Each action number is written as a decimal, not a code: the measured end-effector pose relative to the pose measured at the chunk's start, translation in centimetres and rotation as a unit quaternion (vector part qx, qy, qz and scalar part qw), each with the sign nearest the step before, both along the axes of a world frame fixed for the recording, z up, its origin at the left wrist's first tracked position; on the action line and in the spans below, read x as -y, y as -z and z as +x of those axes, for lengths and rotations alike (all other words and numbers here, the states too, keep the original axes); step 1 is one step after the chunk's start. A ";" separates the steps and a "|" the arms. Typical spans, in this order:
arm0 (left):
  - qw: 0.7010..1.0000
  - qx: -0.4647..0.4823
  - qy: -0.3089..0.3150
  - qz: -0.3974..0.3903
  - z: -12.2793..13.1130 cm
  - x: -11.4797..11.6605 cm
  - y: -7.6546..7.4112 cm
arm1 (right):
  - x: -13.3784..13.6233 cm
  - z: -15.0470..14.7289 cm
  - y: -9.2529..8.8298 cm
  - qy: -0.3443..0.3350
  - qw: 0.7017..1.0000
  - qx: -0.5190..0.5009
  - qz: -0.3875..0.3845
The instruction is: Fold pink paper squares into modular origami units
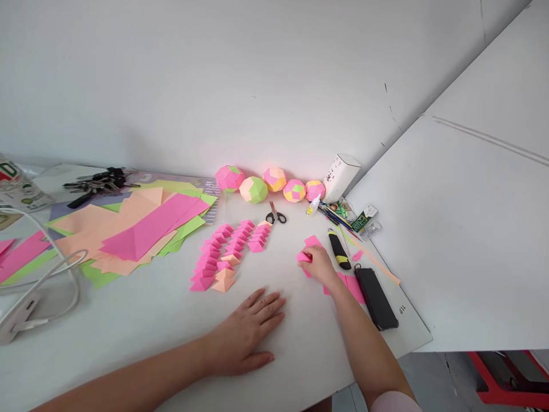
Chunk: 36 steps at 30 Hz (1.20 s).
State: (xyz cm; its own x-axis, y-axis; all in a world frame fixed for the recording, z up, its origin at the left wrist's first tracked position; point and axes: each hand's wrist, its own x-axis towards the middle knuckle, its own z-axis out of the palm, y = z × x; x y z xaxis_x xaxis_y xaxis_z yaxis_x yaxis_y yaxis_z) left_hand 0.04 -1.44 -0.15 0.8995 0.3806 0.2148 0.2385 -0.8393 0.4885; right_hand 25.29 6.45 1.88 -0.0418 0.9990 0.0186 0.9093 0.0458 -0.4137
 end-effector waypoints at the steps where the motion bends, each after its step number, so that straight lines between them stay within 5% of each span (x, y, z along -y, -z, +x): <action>1: 1.000 0.011 -0.003 -0.008 0.0 0.0 0.1 | 0.1 -0.1 -0.1 0.000 1.000 0.000 0.003; 4: 0.996 0.060 -0.025 -0.068 0.1 -0.1 0.2 | 0.8 -1.0 -0.8 0.006 0.999 -0.022 0.038; 7: 0.964 0.125 -0.089 -0.217 0.1 -0.5 -0.5 | 2.4 -2.9 -1.8 -0.032 0.983 -0.142 0.112; 10: 0.873 0.197 -0.161 -0.416 0.1 -1.1 -1.5 | 4.6 -5.2 -2.4 -0.153 0.936 -0.277 0.153; 12: 0.803 0.252 -0.150 -0.518 0.1 -1.6 -2.0 | 5.8 -6.5 -2.3 -0.222 0.911 -0.287 0.195; 17: 0.713 0.293 -0.151 -0.619 0.3 -2.1 -1.9 | 6.7 -8.1 -1.5 -0.263 0.915 -0.233 0.199; 24: 0.675 0.339 -0.210 -0.621 0.7 -2.0 -1.5 | 6.4 -7.8 -1.6 -0.273 0.910 -0.268 0.161; 36: 0.688 0.330 -0.232 -0.604 0.8 -1.6 -1.6 | 6.2 -7.5 -1.2 -0.088 0.903 -0.420 -0.028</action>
State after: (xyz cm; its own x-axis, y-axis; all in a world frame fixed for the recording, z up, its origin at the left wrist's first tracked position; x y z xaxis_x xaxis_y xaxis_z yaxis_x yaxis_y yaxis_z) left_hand 0.88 0.19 1.48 0.4796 0.8530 -0.2059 -0.2650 0.3645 0.8927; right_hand 17.77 0.27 3.06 -0.1954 0.9784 0.0672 0.2546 0.1167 -0.9600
